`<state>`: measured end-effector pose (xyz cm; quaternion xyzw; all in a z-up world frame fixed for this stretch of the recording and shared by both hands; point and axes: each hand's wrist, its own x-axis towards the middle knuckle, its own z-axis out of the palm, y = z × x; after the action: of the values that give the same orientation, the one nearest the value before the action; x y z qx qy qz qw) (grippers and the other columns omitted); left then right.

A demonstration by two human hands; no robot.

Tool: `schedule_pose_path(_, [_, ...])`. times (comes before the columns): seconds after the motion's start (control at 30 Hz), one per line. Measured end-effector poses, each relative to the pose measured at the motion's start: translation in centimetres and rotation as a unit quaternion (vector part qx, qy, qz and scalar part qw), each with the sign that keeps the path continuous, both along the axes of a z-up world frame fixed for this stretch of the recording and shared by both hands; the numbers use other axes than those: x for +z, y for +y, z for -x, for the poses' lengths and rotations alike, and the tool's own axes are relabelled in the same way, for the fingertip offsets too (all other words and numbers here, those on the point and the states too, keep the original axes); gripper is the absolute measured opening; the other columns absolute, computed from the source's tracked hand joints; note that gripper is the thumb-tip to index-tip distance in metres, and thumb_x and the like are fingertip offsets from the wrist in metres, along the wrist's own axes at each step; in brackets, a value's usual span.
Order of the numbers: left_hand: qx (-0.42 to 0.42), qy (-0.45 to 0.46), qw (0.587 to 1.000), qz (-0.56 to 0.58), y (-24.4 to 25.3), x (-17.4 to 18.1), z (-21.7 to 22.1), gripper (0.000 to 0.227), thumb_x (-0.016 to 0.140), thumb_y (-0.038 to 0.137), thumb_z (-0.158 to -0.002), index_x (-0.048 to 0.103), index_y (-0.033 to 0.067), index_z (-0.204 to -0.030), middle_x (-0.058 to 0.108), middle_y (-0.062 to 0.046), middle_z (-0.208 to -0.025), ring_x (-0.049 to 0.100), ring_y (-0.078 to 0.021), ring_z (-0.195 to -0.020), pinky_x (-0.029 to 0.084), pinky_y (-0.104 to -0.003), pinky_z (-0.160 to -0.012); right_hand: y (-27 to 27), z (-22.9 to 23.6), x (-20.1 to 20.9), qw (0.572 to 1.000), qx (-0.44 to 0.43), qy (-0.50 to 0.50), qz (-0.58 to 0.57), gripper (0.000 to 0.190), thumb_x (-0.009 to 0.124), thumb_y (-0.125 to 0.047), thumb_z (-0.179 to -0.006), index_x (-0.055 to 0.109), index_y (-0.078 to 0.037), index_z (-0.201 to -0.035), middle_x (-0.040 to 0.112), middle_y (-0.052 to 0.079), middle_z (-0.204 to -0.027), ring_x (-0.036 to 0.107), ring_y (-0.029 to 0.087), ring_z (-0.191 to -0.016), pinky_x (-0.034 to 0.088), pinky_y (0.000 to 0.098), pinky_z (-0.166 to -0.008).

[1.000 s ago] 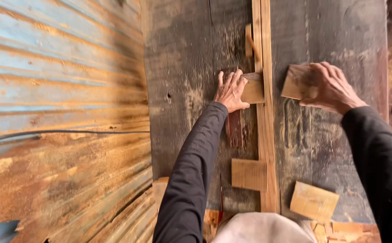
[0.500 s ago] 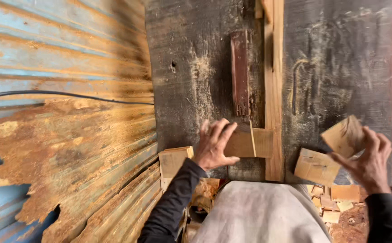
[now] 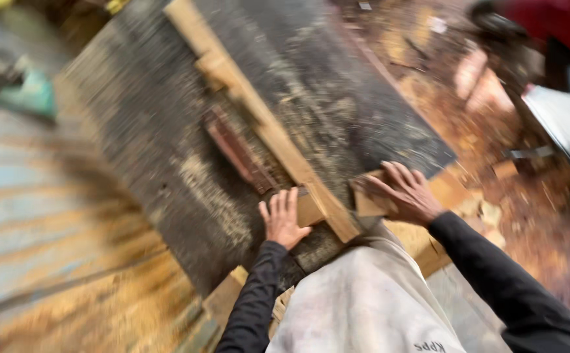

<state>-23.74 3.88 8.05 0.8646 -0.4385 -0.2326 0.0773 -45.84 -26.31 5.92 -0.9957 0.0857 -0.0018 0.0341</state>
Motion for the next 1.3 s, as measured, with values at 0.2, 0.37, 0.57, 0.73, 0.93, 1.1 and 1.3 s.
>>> schedule_pose_path(0.2, [-0.02,-0.04,0.999,-0.01,0.5,-1.0,0.1,0.131,0.097,0.048,-0.055,0.029,0.015,-0.162,0.044,-0.017,-0.147,0.049,-0.0405,-0.131,0.03,-0.07,-0.114,4.4,4.3,0.7,0.993,-0.096,0.035,-0.052,0.125,0.092,-0.056,-0.043,0.039,-0.034,-0.155,0.046,0.015,-0.14,0.047,0.034,-0.131,0.036,0.0497,-0.101])
schedule_pose_path(0.37, [-0.018,-0.108,0.993,0.047,0.4,-2.1,-0.2,0.133,0.092,0.06,-0.045,0.038,0.0158,-0.158,0.051,-0.014,-0.143,0.059,-0.0406,-0.12,0.041,-0.059,-0.108,10.0,12.1,0.6,0.908,-0.323,0.061,-0.259,0.113,0.088,-0.058,-0.056,0.039,-0.043,-0.156,0.049,0.011,-0.139,0.054,0.036,-0.13,0.042,0.0482,-0.106])
schedule_pose_path(0.57, [-0.017,-0.102,0.994,0.043,0.4,-1.9,-0.2,0.133,0.094,0.056,-0.045,0.038,0.0153,-0.159,0.051,-0.017,-0.144,0.058,-0.0438,-0.121,0.044,-0.059,-0.103,13.5,22.1,-7.1,0.735,-0.61,-0.07,-0.287,0.107,0.089,-0.054,-0.054,0.053,-0.026,-0.152,0.061,0.021,-0.129,0.055,0.042,-0.13,0.043,0.0544,-0.108])
schedule_pose_path(0.73, [-0.011,-0.041,0.997,-0.062,-0.4,0.2,-0.1,0.122,0.089,0.059,-0.065,0.028,0.0154,-0.161,0.043,-0.023,-0.155,0.045,-0.0458,-0.135,0.038,-0.063,-0.104,8.1,27.3,-8.6,0.566,-0.748,0.043,-0.343,0.118,0.085,-0.057,-0.068,0.028,-0.007,-0.158,0.051,0.042,-0.138,0.046,0.056,-0.131,0.039,0.0573,-0.109])
schedule_pose_path(0.93, [-0.059,-0.05,0.997,-0.024,1.4,4.1,2.0,0.123,0.089,0.065,-0.059,0.036,0.0133,-0.158,0.049,-0.017,-0.155,0.044,-0.0345,-0.145,0.037,-0.053,-0.112,4.7,28.2,-5.9,0.57,-0.734,0.101,-0.355,0.131,0.073,-0.059,-0.07,0.003,0.005,-0.16,0.01,0.027,-0.171,0.013,0.043,-0.157,0.013,0.0465,-0.127])
schedule_pose_path(1.1, [0.023,-0.098,0.994,0.03,10.3,10.6,0.3,0.125,0.087,0.065,-0.058,0.034,0.0154,-0.16,0.046,-0.017,-0.157,0.047,-0.037,-0.139,0.035,-0.054,-0.113,6.1,25.1,-8.1,0.734,-0.573,0.026,-0.362,0.082,0.084,-0.035,-0.094,0.047,0.015,-0.149,0.06,0.036,-0.134,0.062,0.043,-0.108,0.049,0.0515,-0.085])
schedule_pose_path(1.3, [0.141,-0.181,0.973,-0.005,24.7,18.3,-0.8,0.124,0.088,0.069,-0.069,0.028,0.0132,-0.162,0.039,-0.02,-0.162,0.042,-0.0392,-0.147,0.033,-0.058,-0.121,6.5,23.6,-10.9,0.605,-0.594,-0.021,-0.53,0.061,0.077,-0.019,-0.108,0.04,-0.003,-0.154,0.063,0.024,-0.114,0.07,0.028,-0.093,0.058,0.0459,-0.067])
